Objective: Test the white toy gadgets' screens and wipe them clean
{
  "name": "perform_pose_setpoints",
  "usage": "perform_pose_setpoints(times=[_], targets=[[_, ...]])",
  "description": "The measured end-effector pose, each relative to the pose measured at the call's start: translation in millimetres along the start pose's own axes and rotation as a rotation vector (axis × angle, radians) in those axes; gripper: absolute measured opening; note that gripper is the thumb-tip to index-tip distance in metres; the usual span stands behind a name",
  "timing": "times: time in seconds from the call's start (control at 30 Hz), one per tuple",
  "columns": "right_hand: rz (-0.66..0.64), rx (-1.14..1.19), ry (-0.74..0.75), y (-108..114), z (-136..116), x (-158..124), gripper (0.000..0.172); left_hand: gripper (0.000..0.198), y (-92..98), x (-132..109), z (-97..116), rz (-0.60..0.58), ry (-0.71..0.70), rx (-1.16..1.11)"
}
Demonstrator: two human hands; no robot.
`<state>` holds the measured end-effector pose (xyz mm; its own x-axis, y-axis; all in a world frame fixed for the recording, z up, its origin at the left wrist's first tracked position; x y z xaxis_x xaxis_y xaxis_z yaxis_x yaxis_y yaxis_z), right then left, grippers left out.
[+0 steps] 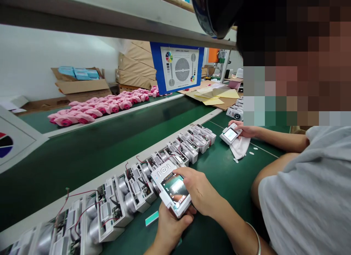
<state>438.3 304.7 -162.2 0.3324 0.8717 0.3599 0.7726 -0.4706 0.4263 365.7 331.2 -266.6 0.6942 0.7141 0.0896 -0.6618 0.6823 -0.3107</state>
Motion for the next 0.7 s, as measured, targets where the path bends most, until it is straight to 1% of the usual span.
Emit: perform_pose_setpoints(times=[0.1, 0.17, 0.27, 0.33, 0.4, 0.47, 0.5, 0.57, 0.63, 0.7], targets=[[0.006, -0.055, 0.075, 1, -5, -1, 0.064, 0.041, 4.8, -3, -1, 0.054, -0.043, 0.098], [0.016, -0.060, 0.090, 2, -5, -1, 0.065, 0.041, 8.9, -4, -4, 0.090, -0.058, 0.123], [0.016, -0.064, 0.109, 0, -7, -2, 0.064, 0.045, 9.7, -4, -7, 0.072, -0.042, 0.134], [0.025, -0.041, 0.091, 1, -8, -2, 0.063, 0.043, 9.2, -3, -4, 0.052, -0.049, 0.168], [0.045, 0.040, 0.034, 1, -6, 0, 0.061, 0.041, 8.5, -2, 2, 0.039, -0.065, 0.216], [0.084, 0.140, -0.075, 3, 3, 2, 0.058, 0.041, 6.9, -1, 6, 0.018, -0.065, 0.282], [0.104, 0.164, -0.139, 3, 10, 2, 0.055, 0.042, 8.3, -1, 7, 0.036, -0.067, 0.313], [0.114, 0.187, -0.242, 2, 23, 4, 0.050, 0.046, 15.3, 0, 8, 0.126, -0.081, 0.358], [0.061, 0.265, -0.291, -4, 32, 4, 0.048, 0.051, 22.1, -2, 9, 0.229, -0.115, 0.364], [0.006, 0.391, -0.301, -10, 35, 4, 0.051, 0.051, 22.3, -3, 8, 0.258, -0.143, 0.369]])
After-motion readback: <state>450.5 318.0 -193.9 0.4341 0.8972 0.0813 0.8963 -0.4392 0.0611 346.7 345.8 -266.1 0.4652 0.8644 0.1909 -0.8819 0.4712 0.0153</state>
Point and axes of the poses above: each hand's wrist, its own x-axis towards the middle knuckle, its own y-axis out of the back of the hand, z = x × y, the point moved 9 cm from there along x, towards the middle knuckle, and after that the axes turned 4 degrees about z, right-handed, at the moved point
